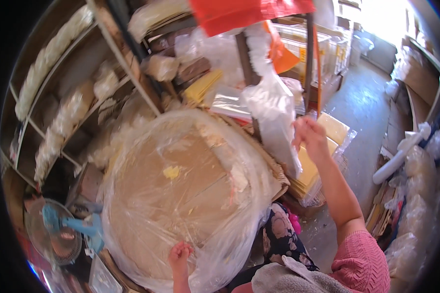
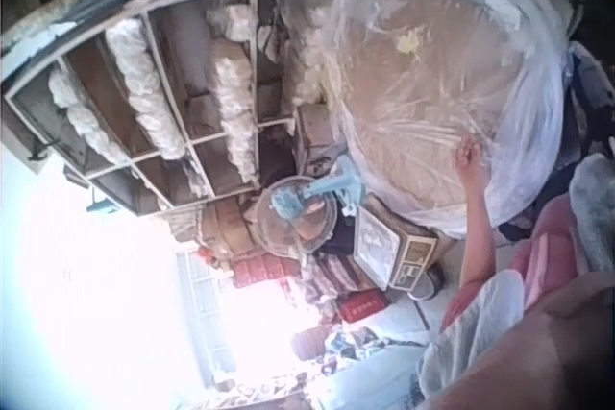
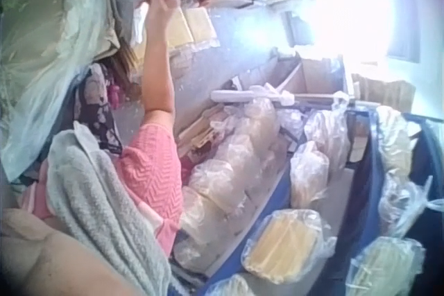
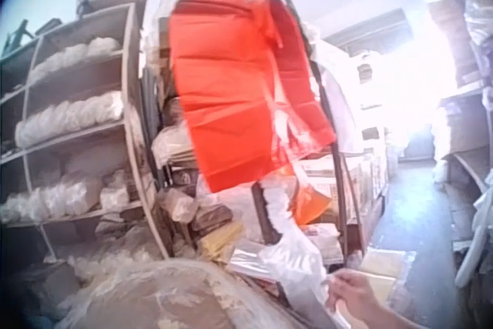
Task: The person folds large circular yellow sheets into rectangular packets by hand, stacks them on a weighing scale, and then places the stack into a plastic bag.
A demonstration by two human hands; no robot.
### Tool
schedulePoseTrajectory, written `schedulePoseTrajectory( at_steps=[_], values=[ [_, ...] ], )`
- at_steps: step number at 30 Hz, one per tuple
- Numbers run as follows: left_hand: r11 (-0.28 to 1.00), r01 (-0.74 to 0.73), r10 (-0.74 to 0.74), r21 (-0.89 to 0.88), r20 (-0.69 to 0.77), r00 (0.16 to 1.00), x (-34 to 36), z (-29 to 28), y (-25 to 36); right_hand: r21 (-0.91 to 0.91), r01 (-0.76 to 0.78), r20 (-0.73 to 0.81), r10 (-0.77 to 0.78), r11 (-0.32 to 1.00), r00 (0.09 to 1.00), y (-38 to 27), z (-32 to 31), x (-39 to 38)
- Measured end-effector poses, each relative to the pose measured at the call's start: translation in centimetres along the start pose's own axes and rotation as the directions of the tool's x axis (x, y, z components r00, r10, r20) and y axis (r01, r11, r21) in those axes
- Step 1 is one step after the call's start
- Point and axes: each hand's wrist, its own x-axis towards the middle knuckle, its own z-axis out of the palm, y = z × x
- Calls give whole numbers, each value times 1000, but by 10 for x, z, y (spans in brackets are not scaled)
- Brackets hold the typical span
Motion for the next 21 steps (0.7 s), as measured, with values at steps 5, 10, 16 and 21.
schedulePoseTrajectory(
  at_steps=[5,10,16,21],
  values=[
    [997,73,-74,33,25,997,-9,34,11,-99,-20,-471,-29,995,882,43,-114,101],
    [985,132,-136,113,25,990,-7,54,14,-681,-66,-367,-262,729,893,121,-128,178],
    [988,133,-137,81,42,990,-7,64,6,-905,-118,-241,-263,408,934,154,-95,240],
    [988,139,-140,62,14,990,-14,66,4,-907,-129,-231,-216,402,949,152,-95,282]
  ],
)
